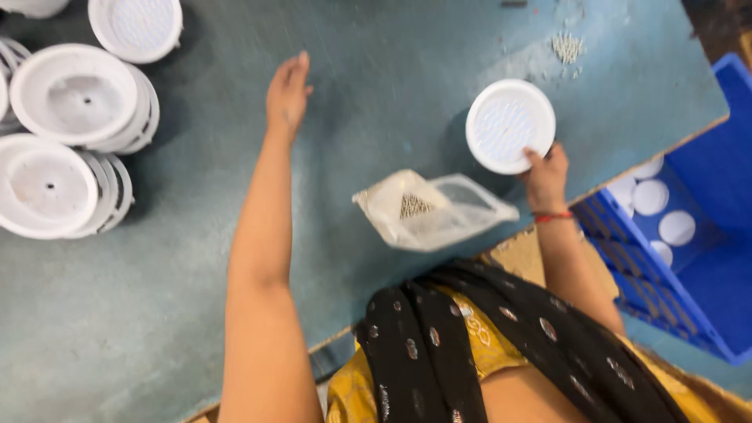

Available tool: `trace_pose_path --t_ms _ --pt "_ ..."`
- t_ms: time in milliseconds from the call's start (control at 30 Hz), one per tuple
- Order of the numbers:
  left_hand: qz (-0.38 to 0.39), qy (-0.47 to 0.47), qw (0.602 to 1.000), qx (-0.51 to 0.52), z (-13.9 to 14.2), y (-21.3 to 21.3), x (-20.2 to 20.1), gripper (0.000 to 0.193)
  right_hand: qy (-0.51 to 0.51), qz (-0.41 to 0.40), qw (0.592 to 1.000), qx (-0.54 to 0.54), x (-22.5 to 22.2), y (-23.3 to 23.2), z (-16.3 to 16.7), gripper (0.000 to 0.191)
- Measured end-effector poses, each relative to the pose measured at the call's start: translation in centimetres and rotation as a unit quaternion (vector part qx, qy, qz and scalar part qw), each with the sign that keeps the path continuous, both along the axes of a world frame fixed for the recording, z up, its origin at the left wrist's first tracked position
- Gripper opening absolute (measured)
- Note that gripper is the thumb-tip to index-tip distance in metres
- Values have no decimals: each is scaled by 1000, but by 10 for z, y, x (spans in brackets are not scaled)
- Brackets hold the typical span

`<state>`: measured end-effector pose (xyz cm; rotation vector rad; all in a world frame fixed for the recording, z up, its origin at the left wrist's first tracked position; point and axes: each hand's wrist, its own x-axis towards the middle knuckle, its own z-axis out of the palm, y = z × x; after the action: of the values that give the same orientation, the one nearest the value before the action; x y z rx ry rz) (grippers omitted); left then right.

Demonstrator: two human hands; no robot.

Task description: The person assembles LED light fixtures by screwing small metal screws into white circular LED panels using a green electric screwdriver. They handle multiple panels, pick up screws, and place finished units into a blue bin.

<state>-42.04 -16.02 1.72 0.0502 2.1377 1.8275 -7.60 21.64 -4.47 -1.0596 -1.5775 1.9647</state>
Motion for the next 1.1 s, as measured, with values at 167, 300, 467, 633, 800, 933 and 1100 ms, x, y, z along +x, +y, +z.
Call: trace_pose_path --t_ms 167,300,467,633,800,933,1100 --pt "49 -165 984 -43 48 78 -143 104 -42 -2 992 123 -11 -34 -14 19" --pt "102 -268 958 -17 65 107 -197 110 -19 -5 980 198 -7 -45 -21 25" --pt "-24 -330 943 -49 51 128 -223 94 -53 -9 979 196 -6 -52 -27 22" --pt "-57 -297 953 -8 36 129 -222 61 -92 -13 974 207 -1 -57 -23 21" --pt "-64 -275 958 -41 26 128 -204 54 -93 -7 970 225 0 -57 -23 22" --pt "-117 -262 957 -36 6 133 -175 54 -67 -6 973 219 1 -54 -27 20" --pt "-161 -286 944 13 -19 135 -108 50 -34 -10 988 152 1 -43 -32 16"
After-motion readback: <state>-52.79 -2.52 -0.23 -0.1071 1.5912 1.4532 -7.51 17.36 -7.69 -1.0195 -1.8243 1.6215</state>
